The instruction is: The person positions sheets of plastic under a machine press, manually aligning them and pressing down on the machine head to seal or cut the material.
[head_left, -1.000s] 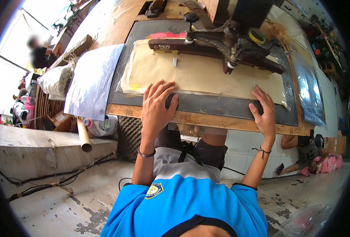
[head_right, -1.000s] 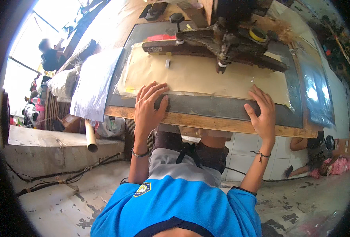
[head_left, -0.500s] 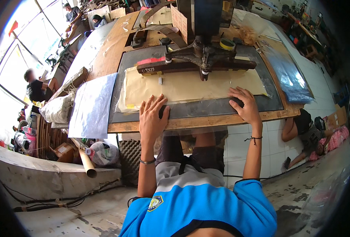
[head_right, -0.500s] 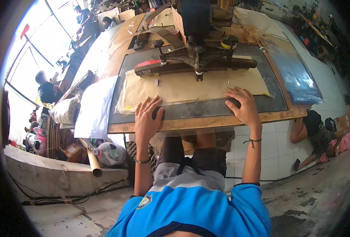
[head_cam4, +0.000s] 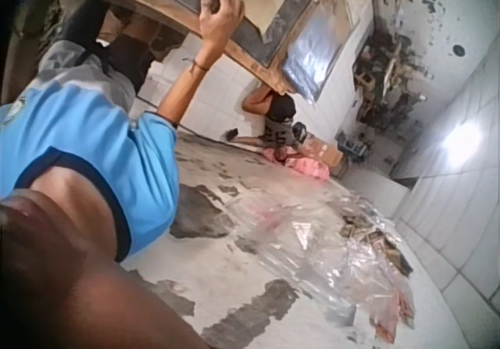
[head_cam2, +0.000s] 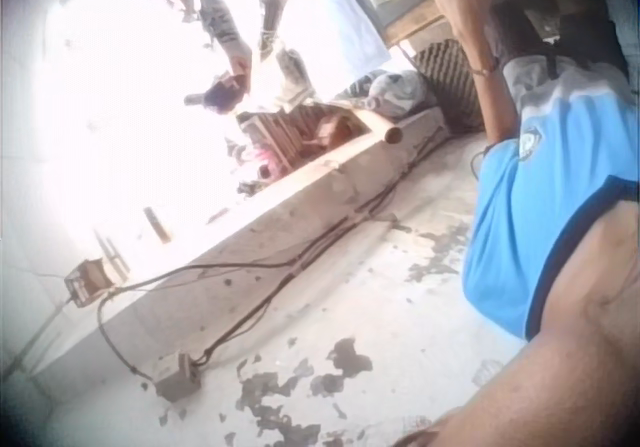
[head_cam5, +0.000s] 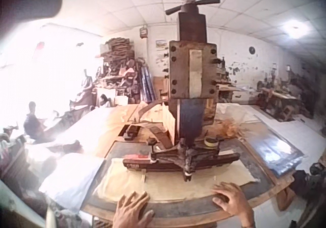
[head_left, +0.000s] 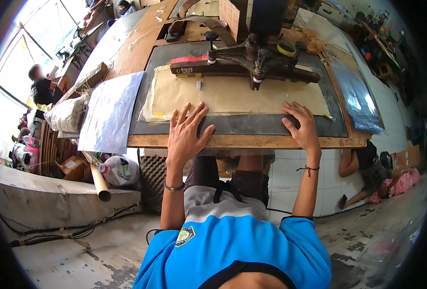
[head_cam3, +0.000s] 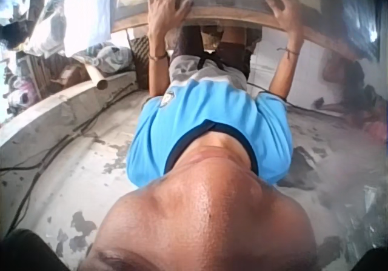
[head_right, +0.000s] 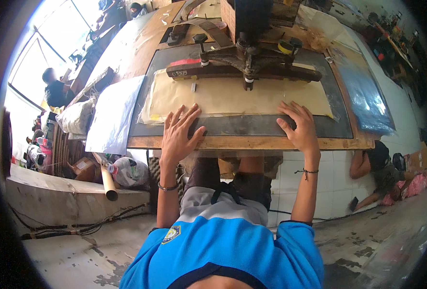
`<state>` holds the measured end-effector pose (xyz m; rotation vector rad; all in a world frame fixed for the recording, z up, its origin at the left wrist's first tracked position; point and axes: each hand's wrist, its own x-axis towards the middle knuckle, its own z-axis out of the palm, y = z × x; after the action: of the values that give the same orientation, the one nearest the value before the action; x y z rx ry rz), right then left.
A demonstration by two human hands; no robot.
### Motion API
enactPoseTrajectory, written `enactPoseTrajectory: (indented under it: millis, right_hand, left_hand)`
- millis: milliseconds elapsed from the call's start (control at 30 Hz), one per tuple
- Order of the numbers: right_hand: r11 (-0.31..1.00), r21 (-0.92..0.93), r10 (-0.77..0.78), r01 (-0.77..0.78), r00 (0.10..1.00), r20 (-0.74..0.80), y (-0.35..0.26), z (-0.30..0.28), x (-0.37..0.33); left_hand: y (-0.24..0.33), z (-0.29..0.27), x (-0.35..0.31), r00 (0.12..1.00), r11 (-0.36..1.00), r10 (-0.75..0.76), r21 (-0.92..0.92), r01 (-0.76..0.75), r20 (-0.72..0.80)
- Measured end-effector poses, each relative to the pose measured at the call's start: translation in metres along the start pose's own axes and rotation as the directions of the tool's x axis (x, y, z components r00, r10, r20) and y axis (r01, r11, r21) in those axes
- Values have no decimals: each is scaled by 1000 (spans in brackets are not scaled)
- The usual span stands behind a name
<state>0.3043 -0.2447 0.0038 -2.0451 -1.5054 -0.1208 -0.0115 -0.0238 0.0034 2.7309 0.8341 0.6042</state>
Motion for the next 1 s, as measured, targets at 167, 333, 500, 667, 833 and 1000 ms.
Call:
enactPoseTrajectory:
  millis: [167,333,500,667,833,1000]
  right_hand:
    - [1000,-22,-3,4,1000,4,0,1,-1]
    - [1000,-24,-5,5,1000,-4,-1,2,0]
    - [998,-52,-25,25,1000,-9,-2,2,1]
    - [998,48,46,-45,998,-32,-4,-1,-1]
    - [998,28,60,-59,997,-42,-4,0,-1]
    - [979,146,151,-139,986,-75,-9,-3,-2]
  left_hand:
    - [3,-1,0,1000,1000,-21,19,21,-2]
    - [2,0,0,1000,1000,-14,26,14,-5]
    - [1,-1,2,1000,999,-13,33,13,2]
    - [0,-1,0,999,998,-16,-58,13,-45]
    - [2,-7,2,1000,998,-12,-59,11,-21]
    - [2,-8,3,1000,999,-16,-52,16,2]
